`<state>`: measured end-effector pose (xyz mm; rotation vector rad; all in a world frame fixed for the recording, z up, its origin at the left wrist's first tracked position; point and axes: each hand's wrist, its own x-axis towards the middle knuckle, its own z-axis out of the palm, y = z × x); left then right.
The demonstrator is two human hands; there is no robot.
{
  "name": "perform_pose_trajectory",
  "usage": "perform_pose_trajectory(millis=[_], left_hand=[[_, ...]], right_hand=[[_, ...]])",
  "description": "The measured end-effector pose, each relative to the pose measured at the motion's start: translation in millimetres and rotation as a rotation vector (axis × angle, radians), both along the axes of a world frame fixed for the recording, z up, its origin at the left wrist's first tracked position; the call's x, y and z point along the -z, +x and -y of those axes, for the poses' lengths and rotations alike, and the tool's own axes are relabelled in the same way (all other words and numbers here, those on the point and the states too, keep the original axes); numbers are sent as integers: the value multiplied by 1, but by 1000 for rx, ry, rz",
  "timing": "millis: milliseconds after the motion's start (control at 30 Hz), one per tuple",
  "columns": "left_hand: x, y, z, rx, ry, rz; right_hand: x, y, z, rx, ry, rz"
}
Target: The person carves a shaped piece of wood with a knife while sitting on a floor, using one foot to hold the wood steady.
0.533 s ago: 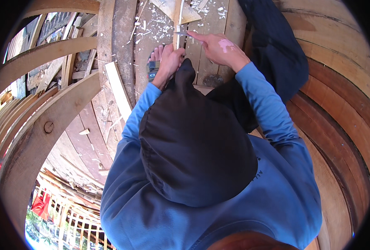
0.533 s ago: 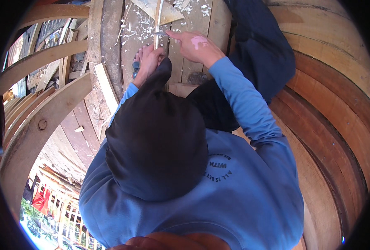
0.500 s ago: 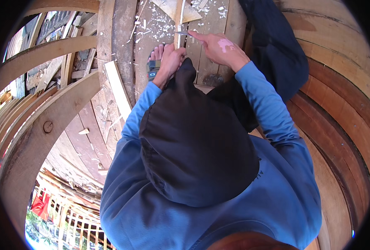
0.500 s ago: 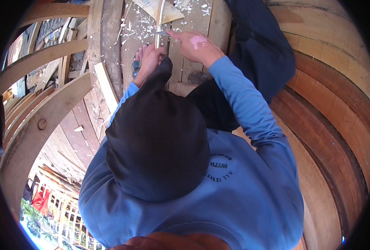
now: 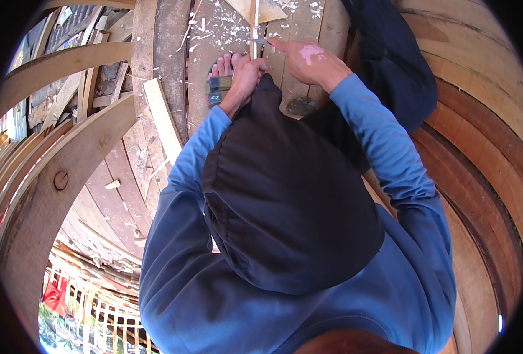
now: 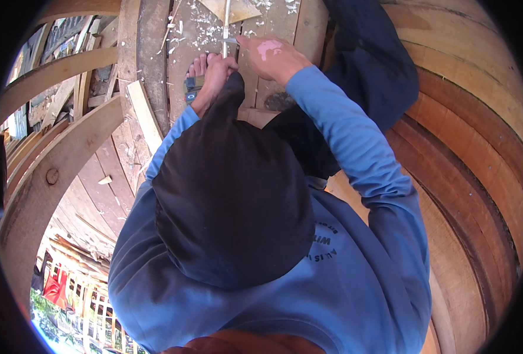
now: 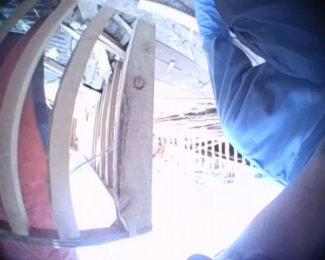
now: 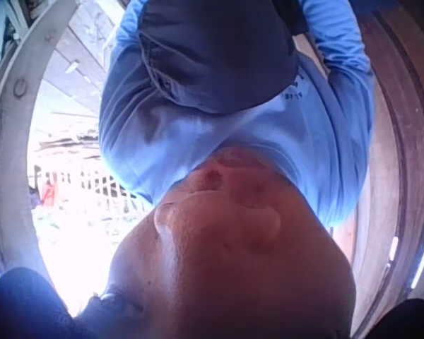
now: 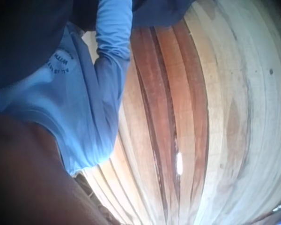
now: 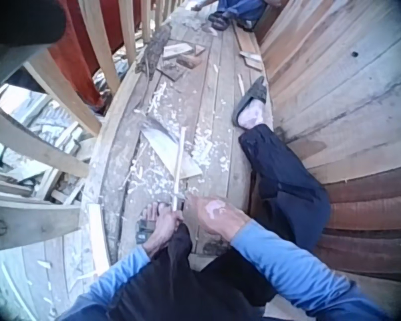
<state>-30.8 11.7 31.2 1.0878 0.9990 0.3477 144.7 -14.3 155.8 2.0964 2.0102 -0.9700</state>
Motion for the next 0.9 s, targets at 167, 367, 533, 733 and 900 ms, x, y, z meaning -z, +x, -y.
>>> perform_pose_trajectory(millis=[167, 367, 533, 733, 900], left_hand=[[-35, 3, 4, -52, 333, -80], [74, -6, 3, 153, 450, -347], [70, -9, 7, 192, 423, -385], [23, -7, -1, 136, 41, -146], [32, -11, 1, 227, 256, -238]], right_hand=[[-16, -16, 1, 151, 3, -3], [-12, -25, 2, 154, -32, 57], [22, -20, 9, 141, 90, 111], [12, -10, 4, 137, -51, 33], [6, -20, 11, 178, 18, 12]])
